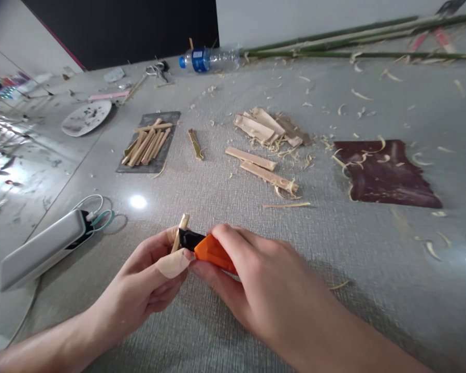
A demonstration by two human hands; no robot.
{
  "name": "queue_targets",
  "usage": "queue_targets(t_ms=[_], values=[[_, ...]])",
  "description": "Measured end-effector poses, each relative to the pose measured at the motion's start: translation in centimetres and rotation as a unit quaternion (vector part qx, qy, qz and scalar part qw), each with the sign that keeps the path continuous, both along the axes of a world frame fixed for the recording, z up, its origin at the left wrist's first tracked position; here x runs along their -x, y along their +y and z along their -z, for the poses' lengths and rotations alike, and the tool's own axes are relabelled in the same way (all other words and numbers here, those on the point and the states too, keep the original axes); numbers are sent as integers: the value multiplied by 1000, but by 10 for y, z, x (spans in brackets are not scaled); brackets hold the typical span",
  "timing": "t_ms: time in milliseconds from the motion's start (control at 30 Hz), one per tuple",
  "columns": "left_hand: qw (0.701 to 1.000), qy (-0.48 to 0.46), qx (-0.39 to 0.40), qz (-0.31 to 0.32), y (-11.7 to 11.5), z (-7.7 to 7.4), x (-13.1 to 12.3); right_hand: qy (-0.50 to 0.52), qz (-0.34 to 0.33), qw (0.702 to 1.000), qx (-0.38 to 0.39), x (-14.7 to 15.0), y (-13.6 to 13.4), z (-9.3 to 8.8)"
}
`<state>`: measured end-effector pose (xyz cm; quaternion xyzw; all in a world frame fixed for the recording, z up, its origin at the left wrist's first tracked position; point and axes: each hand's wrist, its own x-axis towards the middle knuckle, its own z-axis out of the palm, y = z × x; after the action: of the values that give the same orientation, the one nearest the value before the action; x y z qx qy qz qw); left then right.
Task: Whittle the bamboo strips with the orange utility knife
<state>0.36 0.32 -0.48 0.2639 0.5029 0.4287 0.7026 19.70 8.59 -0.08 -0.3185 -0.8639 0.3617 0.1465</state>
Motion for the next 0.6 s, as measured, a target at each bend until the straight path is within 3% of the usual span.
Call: queue_targets(t_ms=[233, 600], values=[[998, 63, -31, -3, -3, 0, -2, 10, -13, 1000, -1, -1, 2, -4], [998, 46, -39, -3, -3, 0, -1, 20, -14, 999, -27, -1, -1, -4]])
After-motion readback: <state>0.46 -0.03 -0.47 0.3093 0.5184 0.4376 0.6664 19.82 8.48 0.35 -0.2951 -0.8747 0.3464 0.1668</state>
